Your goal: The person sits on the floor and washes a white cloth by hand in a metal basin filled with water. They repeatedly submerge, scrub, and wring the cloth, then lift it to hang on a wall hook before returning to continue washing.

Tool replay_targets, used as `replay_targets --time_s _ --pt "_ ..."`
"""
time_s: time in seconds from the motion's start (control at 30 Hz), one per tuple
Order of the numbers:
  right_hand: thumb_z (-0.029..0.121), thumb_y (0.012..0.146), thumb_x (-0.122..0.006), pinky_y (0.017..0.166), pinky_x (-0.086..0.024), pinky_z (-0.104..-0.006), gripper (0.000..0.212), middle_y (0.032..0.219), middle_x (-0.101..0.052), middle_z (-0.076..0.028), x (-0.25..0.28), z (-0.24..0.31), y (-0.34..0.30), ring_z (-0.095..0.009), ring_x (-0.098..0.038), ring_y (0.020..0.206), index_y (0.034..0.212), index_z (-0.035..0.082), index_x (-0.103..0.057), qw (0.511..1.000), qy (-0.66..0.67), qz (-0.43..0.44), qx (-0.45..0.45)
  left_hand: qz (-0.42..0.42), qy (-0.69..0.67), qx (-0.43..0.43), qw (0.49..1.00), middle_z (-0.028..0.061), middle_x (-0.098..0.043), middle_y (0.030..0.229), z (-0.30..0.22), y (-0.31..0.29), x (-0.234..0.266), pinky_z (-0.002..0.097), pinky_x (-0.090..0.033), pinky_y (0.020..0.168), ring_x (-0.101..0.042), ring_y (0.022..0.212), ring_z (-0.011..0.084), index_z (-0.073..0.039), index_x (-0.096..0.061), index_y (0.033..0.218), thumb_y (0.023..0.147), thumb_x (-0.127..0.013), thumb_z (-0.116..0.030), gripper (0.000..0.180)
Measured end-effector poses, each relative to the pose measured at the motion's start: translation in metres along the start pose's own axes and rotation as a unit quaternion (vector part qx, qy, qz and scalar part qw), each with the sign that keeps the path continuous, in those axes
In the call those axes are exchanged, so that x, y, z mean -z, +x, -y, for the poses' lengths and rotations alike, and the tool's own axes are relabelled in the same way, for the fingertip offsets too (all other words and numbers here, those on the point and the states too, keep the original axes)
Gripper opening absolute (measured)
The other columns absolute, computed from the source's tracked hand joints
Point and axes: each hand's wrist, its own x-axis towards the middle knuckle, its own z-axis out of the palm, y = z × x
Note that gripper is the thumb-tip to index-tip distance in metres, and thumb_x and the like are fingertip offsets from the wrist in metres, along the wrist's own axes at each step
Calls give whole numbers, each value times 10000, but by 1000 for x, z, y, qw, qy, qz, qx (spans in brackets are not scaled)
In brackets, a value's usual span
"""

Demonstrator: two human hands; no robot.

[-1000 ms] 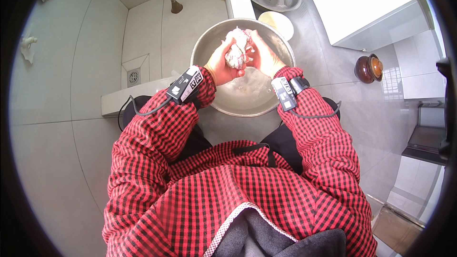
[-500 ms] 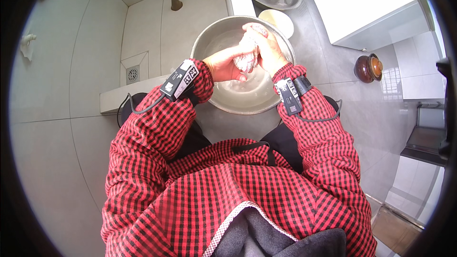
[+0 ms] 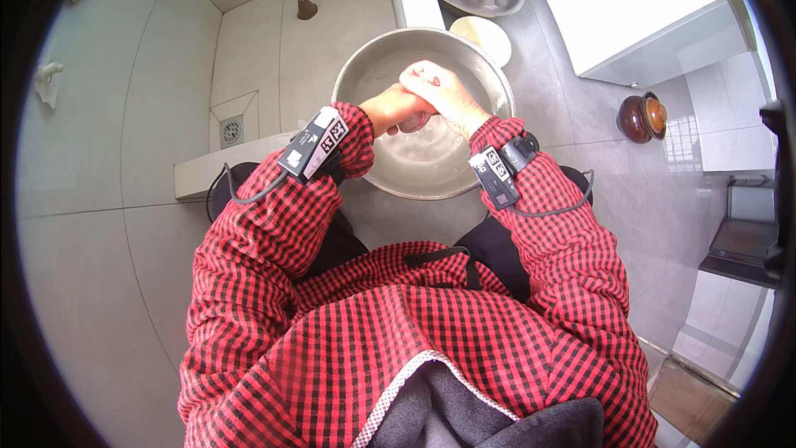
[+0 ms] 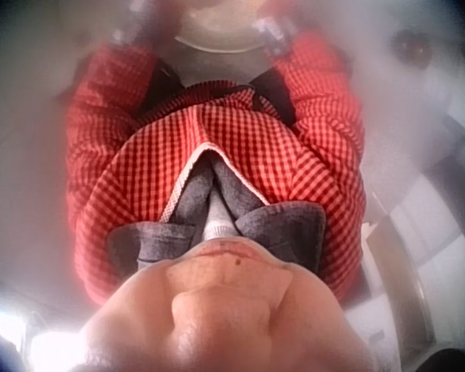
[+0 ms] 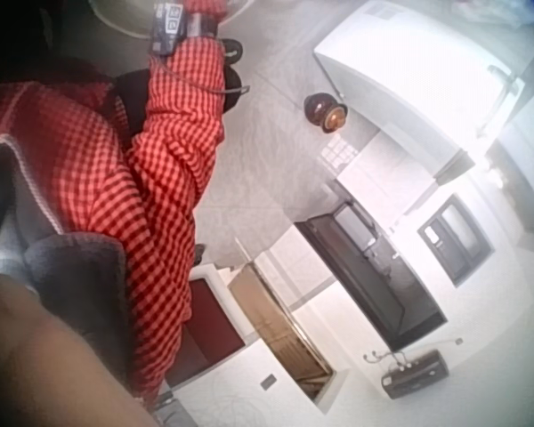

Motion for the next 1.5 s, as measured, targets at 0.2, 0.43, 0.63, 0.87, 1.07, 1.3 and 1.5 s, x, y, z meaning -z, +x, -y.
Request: replay_targets --time_s 0.2,0.43,0.63,0.87,1.07,1.3,1.5 --pt "175 795 -577 617 -446 -251 190 802 -564 -48 7 -7 9 -100 -519 690 900 23 -533 988 -152 -9 2 -104 107 -105 983 1 -529 591 17 6 -10 217 -371 465 -500 520 88 -29 -556 772 698 -633 -375 363" --pt "-6 770 -484 632 -439 -251 251 798 -486 -43 6 2 4 -112 -495 708 1011 59 -516 991 -105 -34 72 -114 44 -36 992 86 -584 833 15 5 -8 295 -474 594 -602 721 176 -32 -517 942 683 -630 -388 455" --pt "11 728 -481 672 -455 -309 315 868 -493 -75 -5 27 -9 -203 -517 760 1024 110 -529 904 -341 -90 240 180 -409 -35 894 85 -584 920 14 5 14 346 -505 606 -581 822 239 -65 -479 1032 850 -390 -429 417" --pt "43 679 -511 726 -433 -349 375 840 -492 -85 -29 33 -23 -266 -481 810 1051 92 -525 775 -461 -2 432 -54 171 -402 898 106 -509 1021 32 9 10 334 -415 823 -506 961 236 -17 -467 1033 573 -725 -28 527" --pt "5 808 -454 726 -405 -281 355 847 -455 -61 -43 23 -14 -165 -455 777 1154 81 -435 906 -199 -166 333 -139 -531 -95 830 25 -557 721 8 16 -8 266 -447 604 -543 659 136 -60 -531 820 797 -566 -223 168" --pt "108 888 -406 753 -410 -268 389 926 -419 -43 -43 11 -1 -127 -429 844 1261 133 -301 955 81 -259 122 -430 -172 -207 862 44 -533 605 -6 31 -19 241 -417 506 -502 533 107 -5 -521 702 774 -610 -199 225" --pt "175 897 -400 809 -432 -316 223 1006 -494 -84 -38 17 2 -169 -488 949 1100 83 -409 915 311 -256 28 -464 107 -291 829 79 -515 655 -14 25 -24 301 -425 561 -515 584 197 -31 -524 669 757 -605 -237 238"
